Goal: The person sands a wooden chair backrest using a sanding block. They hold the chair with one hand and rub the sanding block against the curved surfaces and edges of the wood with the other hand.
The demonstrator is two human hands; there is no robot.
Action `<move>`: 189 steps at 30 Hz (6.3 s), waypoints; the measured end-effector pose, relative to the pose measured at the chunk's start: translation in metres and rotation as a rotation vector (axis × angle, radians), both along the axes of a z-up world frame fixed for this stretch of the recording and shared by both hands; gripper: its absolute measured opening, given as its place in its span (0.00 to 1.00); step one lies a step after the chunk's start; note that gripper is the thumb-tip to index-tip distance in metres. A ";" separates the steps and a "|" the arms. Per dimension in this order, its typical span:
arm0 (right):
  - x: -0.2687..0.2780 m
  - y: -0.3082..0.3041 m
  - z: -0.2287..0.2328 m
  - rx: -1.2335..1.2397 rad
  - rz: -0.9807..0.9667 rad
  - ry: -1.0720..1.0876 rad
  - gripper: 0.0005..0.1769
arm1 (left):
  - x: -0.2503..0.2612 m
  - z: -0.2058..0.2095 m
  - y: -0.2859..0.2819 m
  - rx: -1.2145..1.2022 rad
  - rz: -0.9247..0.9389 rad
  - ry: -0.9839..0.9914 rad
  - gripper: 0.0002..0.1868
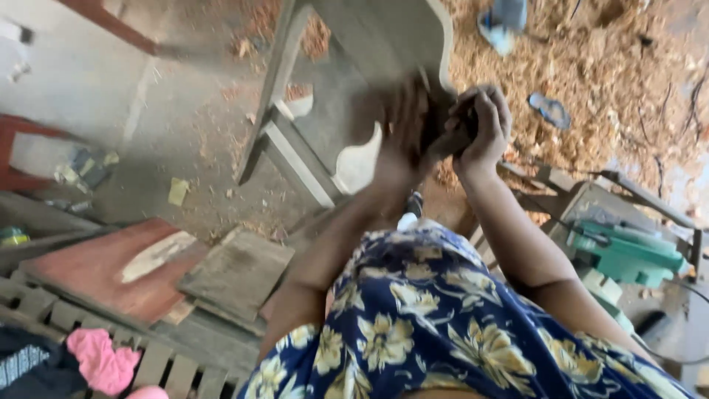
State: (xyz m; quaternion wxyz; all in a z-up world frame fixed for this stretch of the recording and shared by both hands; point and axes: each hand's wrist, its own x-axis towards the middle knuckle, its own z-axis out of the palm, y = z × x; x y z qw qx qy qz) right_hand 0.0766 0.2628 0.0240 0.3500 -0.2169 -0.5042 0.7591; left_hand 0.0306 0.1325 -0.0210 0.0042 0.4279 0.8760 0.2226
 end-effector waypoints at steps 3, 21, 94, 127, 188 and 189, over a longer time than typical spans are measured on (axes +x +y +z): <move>-0.007 -0.006 0.011 0.049 0.001 0.056 0.14 | -0.076 0.003 0.013 0.727 0.292 0.132 0.25; -0.018 -0.008 0.061 -0.093 0.477 0.029 0.32 | -0.083 0.014 -0.023 0.652 0.329 -0.170 0.40; -0.095 -0.042 0.107 0.940 0.559 0.258 0.19 | -0.059 -0.048 -0.028 0.460 0.828 -0.230 0.43; -0.106 -0.025 0.126 0.910 0.596 0.026 0.16 | -0.070 -0.022 -0.013 0.568 0.527 -0.300 0.44; -0.104 -0.016 0.118 0.994 0.523 0.051 0.22 | -0.089 -0.024 -0.011 0.488 0.548 -0.303 0.52; -0.100 -0.016 0.117 0.992 0.523 0.053 0.22 | -0.069 -0.013 -0.014 0.486 0.548 -0.302 0.52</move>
